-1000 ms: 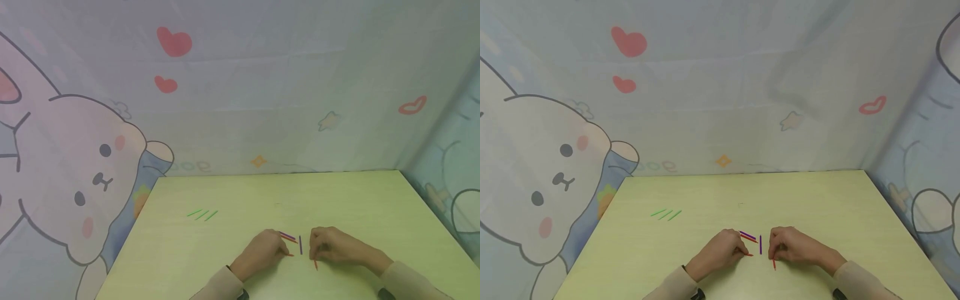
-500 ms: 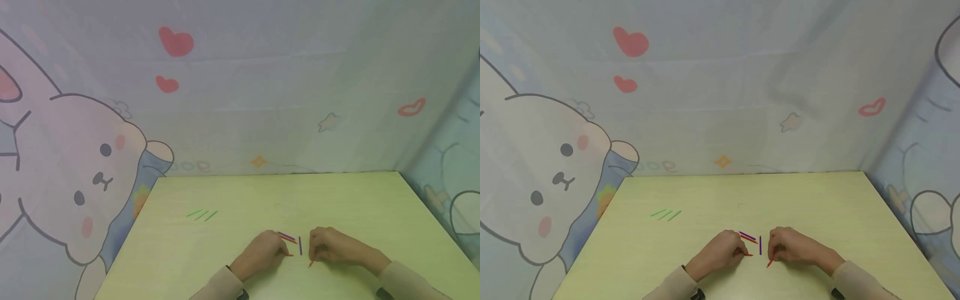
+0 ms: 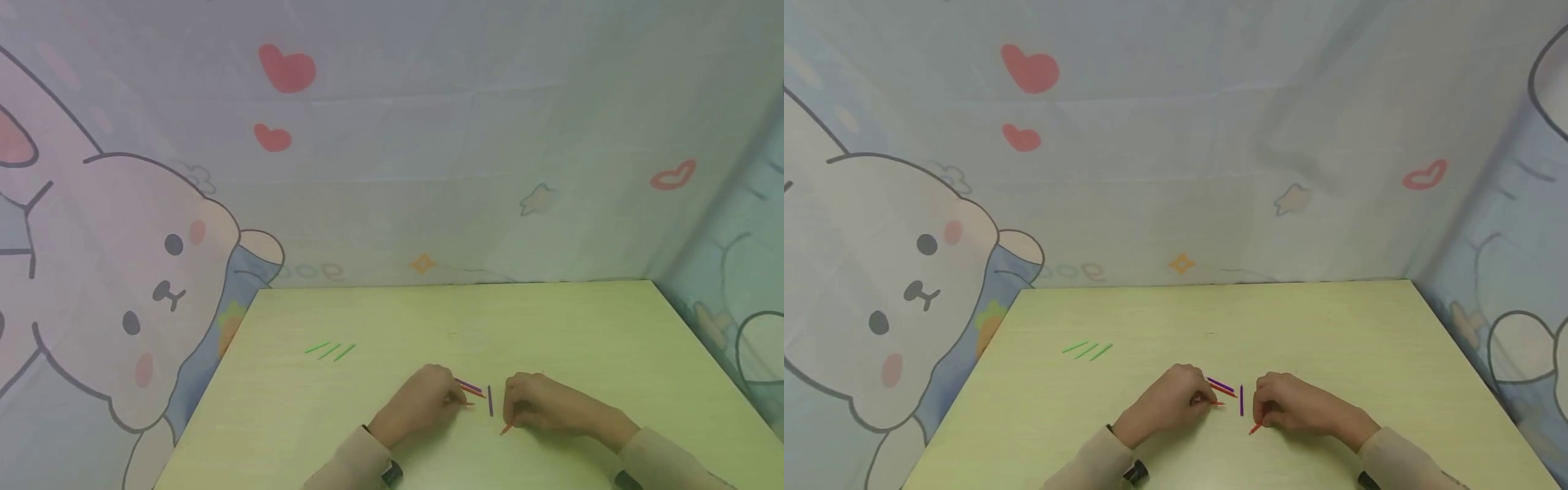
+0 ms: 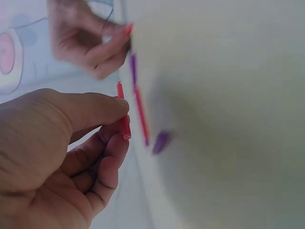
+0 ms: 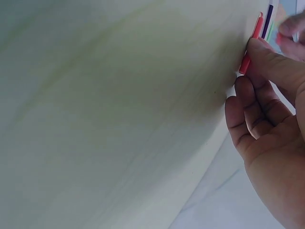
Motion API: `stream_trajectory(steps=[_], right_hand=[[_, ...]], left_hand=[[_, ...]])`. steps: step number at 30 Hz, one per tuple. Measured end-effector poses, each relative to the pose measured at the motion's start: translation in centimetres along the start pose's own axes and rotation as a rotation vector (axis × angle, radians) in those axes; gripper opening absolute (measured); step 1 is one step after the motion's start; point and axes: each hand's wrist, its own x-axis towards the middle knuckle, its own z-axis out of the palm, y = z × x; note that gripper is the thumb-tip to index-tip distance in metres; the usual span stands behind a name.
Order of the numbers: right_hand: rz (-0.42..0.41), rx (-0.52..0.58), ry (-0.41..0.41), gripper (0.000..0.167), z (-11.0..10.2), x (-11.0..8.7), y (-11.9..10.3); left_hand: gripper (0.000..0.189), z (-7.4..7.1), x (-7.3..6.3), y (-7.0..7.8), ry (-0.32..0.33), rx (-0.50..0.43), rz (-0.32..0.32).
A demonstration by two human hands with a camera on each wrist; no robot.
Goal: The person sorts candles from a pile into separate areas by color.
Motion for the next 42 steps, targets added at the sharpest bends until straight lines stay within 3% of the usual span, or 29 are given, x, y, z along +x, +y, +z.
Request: stream_trajectory(steps=[3, 9, 17, 26, 33, 42], right_hand=[[0.013, -0.010, -0.003, 0.024, 0.0, -0.1, -0.2], [0.021, -0.022, -0.004, 0.023, -0.1, -0.1, -0.5], [0.046, -0.042, -0.014, 0.024, -0.4, -0.1, -0.8], [0.083, -0.029, -0.008, 0.022, -0.3, -0.3, -0.3], [0.082, -0.011, -0.001, 0.023, 0.2, -0.4, 0.0], [0.086, -0.012, 0.006, 0.023, 0.3, -0.7, -0.4]], left_hand=[[0.012, -1.6, 0.4, -0.9, 0.000, -0.054, -0.045], [0.014, -4.6, 1.5, -3.8, 0.052, -0.110, -0.066], [0.014, -6.0, 3.2, -9.0, 0.080, -0.129, -0.163], [0.014, -4.9, 4.8, -12.0, 0.076, -0.135, -0.153], [0.012, -2.7, 5.8, -13.8, 0.035, -0.054, -0.140], [0.008, -1.1, 6.1, -14.5, 0.012, -0.098, -0.169]])
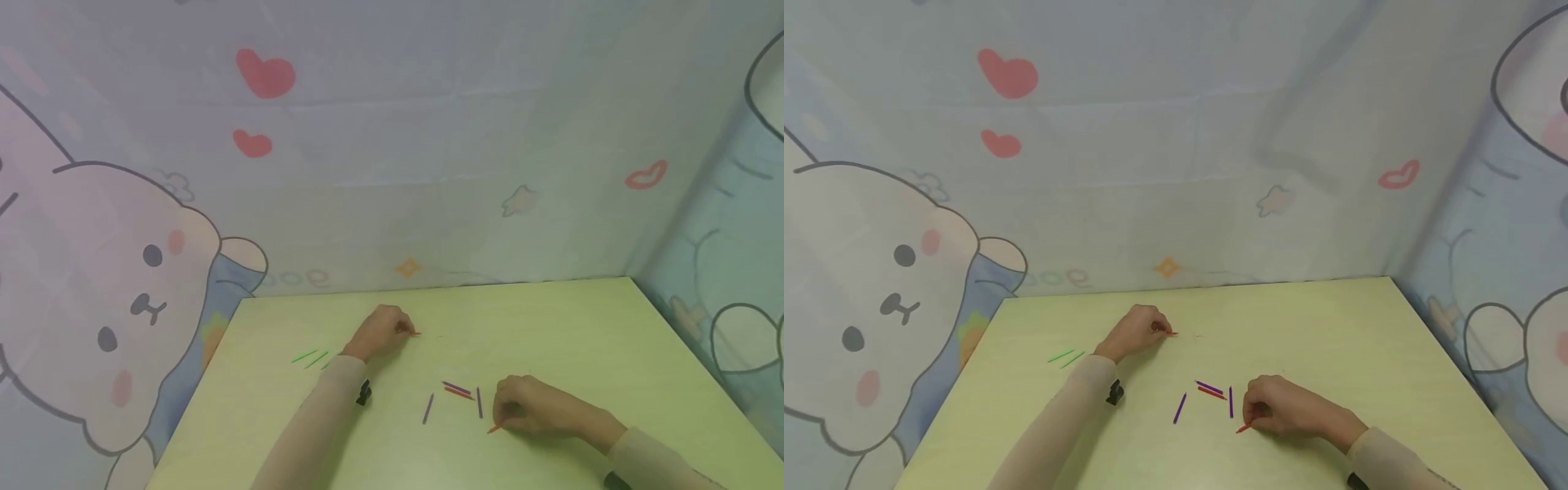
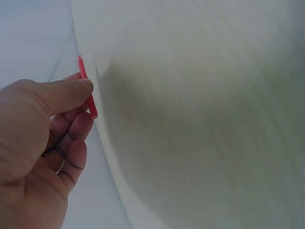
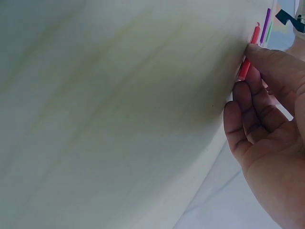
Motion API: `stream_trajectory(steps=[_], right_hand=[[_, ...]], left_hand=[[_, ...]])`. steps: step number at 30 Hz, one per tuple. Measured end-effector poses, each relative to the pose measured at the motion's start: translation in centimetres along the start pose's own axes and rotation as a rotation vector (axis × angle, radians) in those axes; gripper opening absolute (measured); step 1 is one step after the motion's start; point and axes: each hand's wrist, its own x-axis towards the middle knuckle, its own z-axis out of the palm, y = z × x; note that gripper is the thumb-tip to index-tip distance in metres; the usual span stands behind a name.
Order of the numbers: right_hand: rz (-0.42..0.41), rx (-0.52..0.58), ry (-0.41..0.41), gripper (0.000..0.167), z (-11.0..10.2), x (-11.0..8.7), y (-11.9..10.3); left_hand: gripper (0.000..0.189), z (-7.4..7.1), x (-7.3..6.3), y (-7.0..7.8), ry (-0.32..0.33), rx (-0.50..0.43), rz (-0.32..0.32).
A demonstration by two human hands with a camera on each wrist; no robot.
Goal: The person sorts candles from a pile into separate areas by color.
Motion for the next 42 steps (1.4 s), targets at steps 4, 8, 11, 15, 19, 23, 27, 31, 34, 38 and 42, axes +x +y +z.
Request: stream_trajectory(steps=[4, 8, 11, 15, 19, 23, 27, 31, 34, 38, 42], right_hand=[[0.005, -0.006, 0.000, 0.023, -0.05, -0.01, -0.11], [0.016, -0.004, -0.002, 0.023, -0.08, 0.01, -0.21], [0.022, -0.003, -0.006, 0.023, -0.09, -0.02, -0.19], [0.024, -0.010, -0.014, 0.022, -0.15, -0.03, 0.02], [0.016, -0.025, -0.013, 0.022, -0.21, 0.02, 0.08], [-0.016, -0.031, -0.006, 0.020, -0.26, 0.07, -0.15], [-0.026, -0.033, -0.002, 0.020, -0.30, 0.00, -0.31], [-0.023, -0.053, 0.007, 0.020, -0.26, 0.00, -0.37], [-0.024, -0.066, 0.015, 0.020, -0.26, 0.01, -0.44], [-0.013, -0.064, 0.012, 0.021, -0.29, -0.01, -0.58], [-0.004, -0.052, 0.004, 0.019, -0.25, 0.07, -0.71]], left_hand=[[0.009, 0.56, -0.04, -0.30, 0.000, 0.025, 0.016], [0.011, 0.81, -0.03, -0.37, 0.002, 0.022, 0.011], [0.011, 0.78, -0.04, -0.30, 0.007, 0.005, -0.003], [0.011, 0.63, 0.01, -0.22, 0.007, -0.006, -0.011], [0.012, 0.55, 0.06, -0.23, 0.011, -0.011, -0.006], [0.012, 0.64, 0.09, -0.35, 0.002, -0.017, 0.000], [0.014, 0.76, 0.20, -0.58, -0.014, -0.037, -0.008], [0.015, 0.79, 0.24, -0.78, -0.023, -0.045, -0.030], [0.014, 0.81, 0.30, -0.86, -0.031, -0.050, -0.050], [0.015, 0.81, 0.33, -0.88, -0.031, -0.060, -0.051], [0.017, 0.85, 0.24, -0.75, -0.017, -0.028, -0.013]])
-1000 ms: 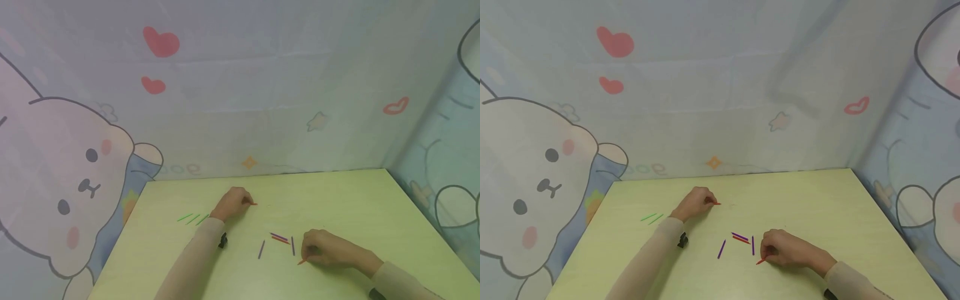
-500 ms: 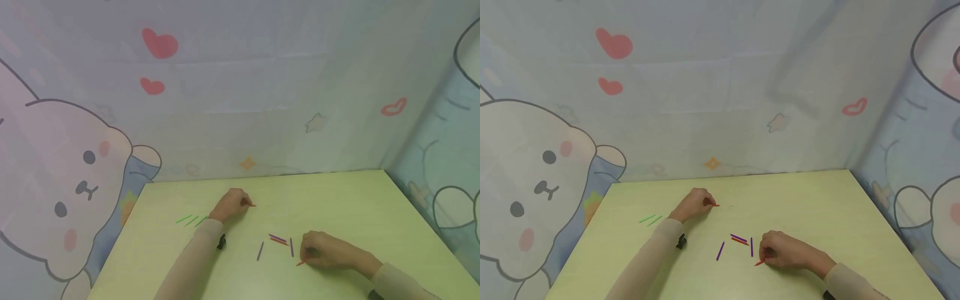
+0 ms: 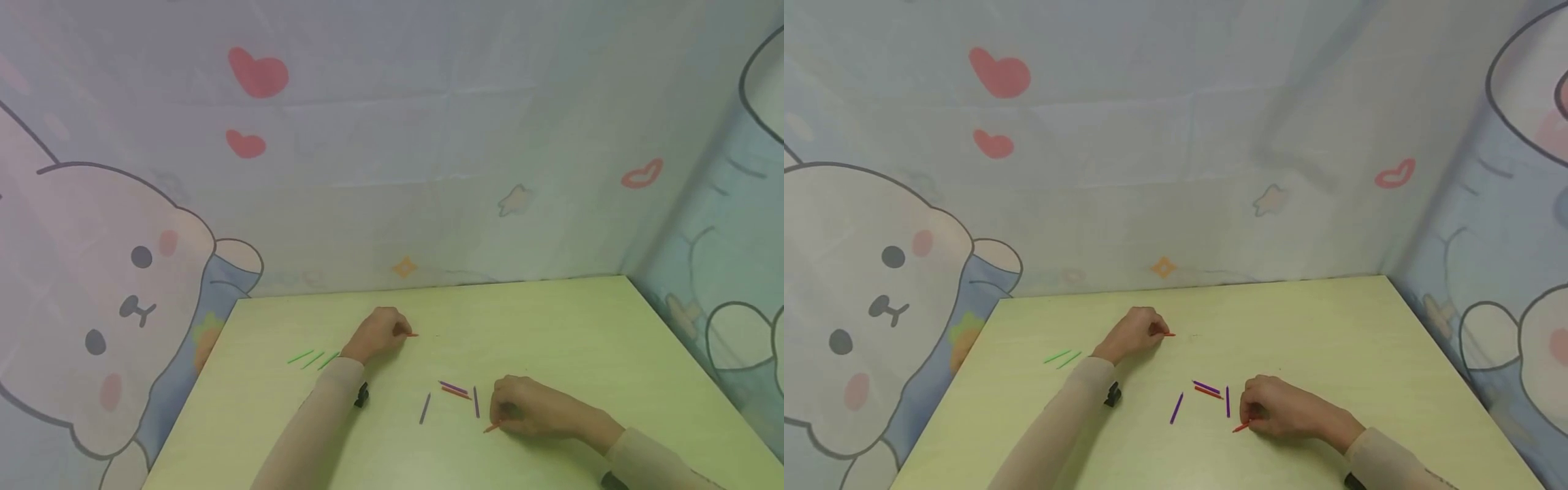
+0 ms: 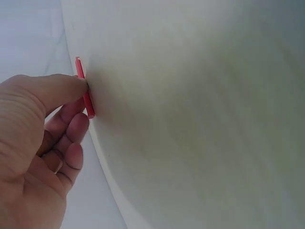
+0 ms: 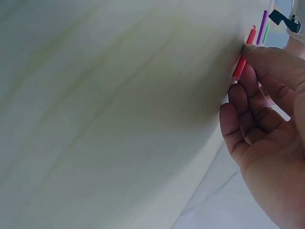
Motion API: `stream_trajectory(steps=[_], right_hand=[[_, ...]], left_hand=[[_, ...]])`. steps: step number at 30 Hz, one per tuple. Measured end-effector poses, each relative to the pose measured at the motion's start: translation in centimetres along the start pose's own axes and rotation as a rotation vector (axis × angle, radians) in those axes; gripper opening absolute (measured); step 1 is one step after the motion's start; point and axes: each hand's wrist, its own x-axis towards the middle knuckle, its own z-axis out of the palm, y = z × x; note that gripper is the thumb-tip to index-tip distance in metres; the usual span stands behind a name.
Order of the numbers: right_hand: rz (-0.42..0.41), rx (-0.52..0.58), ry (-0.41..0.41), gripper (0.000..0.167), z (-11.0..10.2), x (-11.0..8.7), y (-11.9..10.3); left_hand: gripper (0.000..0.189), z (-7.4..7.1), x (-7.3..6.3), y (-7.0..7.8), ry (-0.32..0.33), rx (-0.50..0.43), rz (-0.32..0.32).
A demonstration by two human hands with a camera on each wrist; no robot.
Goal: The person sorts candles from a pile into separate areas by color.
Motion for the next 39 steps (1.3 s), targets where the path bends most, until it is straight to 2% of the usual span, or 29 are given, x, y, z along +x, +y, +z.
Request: stream_trajectory(steps=[4, 8, 11, 20, 24, 29, 34, 39], right_hand=[[0.002, 0.001, -0.006, 0.019, 0.0, 0.1, -0.1], [-0.006, -0.018, -0.003, 0.020, 0.0, 0.1, -0.1], [-0.013, -0.020, -0.002, 0.020, 0.0, 0.2, -0.1], [-0.017, -0.001, -0.009, 0.019, 0.0, 0.5, -0.1], [-0.010, -0.006, -0.011, 0.017, -0.1, 0.6, 0.0], [0.017, -0.014, 0.019, 0.015, -0.1, 1.2, 0.4], [0.053, 0.014, 0.040, 0.016, -0.8, 1.8, 0.6], [0.122, 0.050, 0.020, 0.017, -1.8, 2.3, 0.5]], left_hand=[[0.017, -0.1, -0.3, 0.5, 0.018, 0.029, 0.006], [0.015, -0.3, -0.5, 1.1, 0.023, 0.010, -0.025], [0.013, -0.3, -0.6, 1.4, 0.020, 0.009, -0.025], [0.018, -0.4, -1.3, 2.2, 0.012, 0.033, 0.013], [0.016, -0.1, -1.4, 2.8, 0.016, 0.056, 0.060], [0.013, 0.3, -1.7, 3.8, 0.026, 0.043, 0.114], [0.013, 0.3, -2.4, 5.4, 0.005, 0.006, 0.116], [0.012, 0.6, -3.1, 6.5, -0.011, -0.019, 0.131]])
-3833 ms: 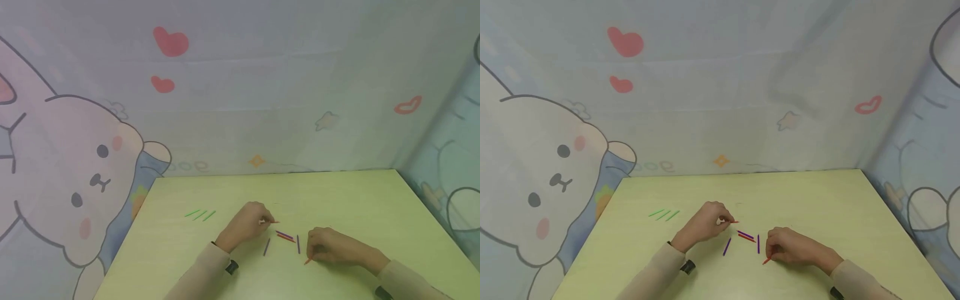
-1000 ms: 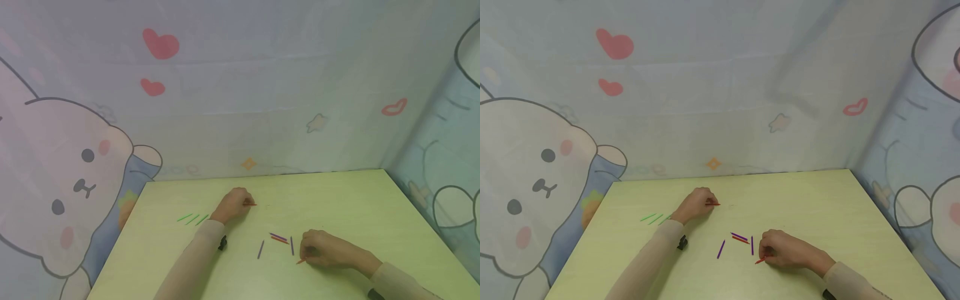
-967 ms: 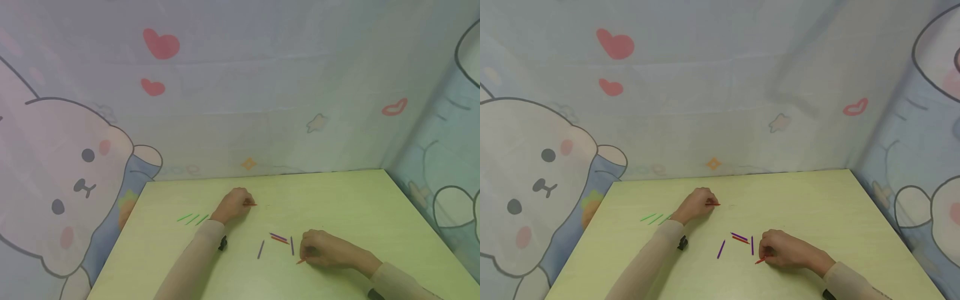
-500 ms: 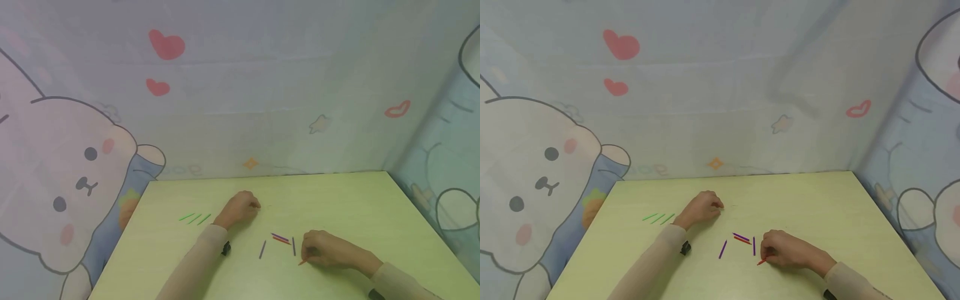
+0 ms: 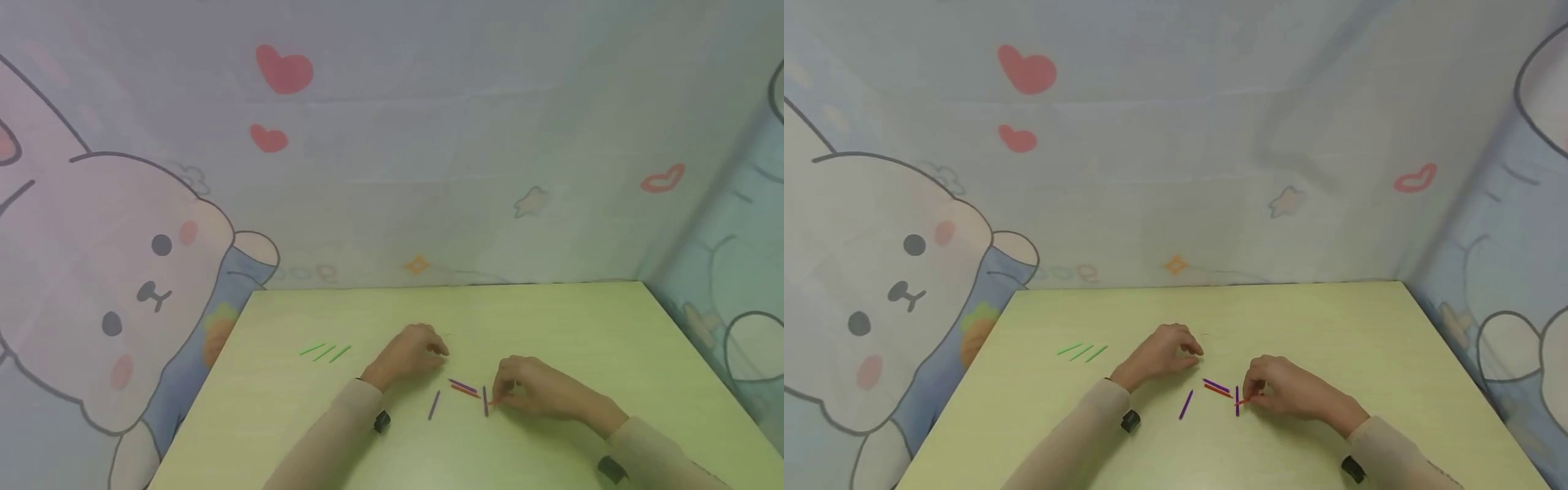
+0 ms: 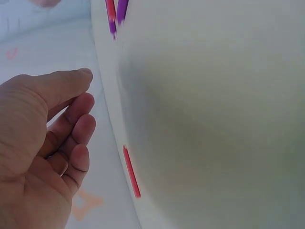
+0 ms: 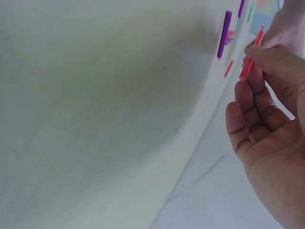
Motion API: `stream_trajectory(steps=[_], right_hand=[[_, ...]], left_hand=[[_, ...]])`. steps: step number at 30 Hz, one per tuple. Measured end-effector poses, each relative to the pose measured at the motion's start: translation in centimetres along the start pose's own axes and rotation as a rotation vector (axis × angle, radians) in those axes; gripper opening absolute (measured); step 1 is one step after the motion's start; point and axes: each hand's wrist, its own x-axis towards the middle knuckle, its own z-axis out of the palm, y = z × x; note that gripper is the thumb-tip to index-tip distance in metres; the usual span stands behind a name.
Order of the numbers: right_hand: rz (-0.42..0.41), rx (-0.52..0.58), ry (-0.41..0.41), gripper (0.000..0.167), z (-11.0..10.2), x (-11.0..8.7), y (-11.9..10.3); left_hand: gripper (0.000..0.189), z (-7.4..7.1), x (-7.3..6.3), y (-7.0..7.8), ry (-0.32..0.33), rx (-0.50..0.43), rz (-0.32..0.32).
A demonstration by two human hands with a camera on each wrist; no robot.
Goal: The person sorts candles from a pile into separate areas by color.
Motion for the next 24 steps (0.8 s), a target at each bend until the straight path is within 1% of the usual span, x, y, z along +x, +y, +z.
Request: stream_trajectory(steps=[5, 8, 14, 24], right_hand=[[0.044, 0.024, -0.001, 0.014, -0.9, 0.2, 0.1], [0.061, 0.026, -0.004, 0.012, -1.1, 0.3, 0.3], [0.054, 0.021, 0.001, 0.008, -1.4, 0.7, 0.7], [0.070, -0.014, 0.007, 0.015, -1.8, 1.5, 1.3]], left_hand=[[0.013, 0.7, -0.3, 0.6, -0.018, -0.001, 0.002], [0.014, 1.0, -0.5, 0.8, -0.030, -0.026, -0.004], [0.016, 1.2, -0.9, 1.4, -0.049, -0.063, -0.018], [0.016, 1.5, -1.1, 1.9, -0.057, -0.014, 0.016]])
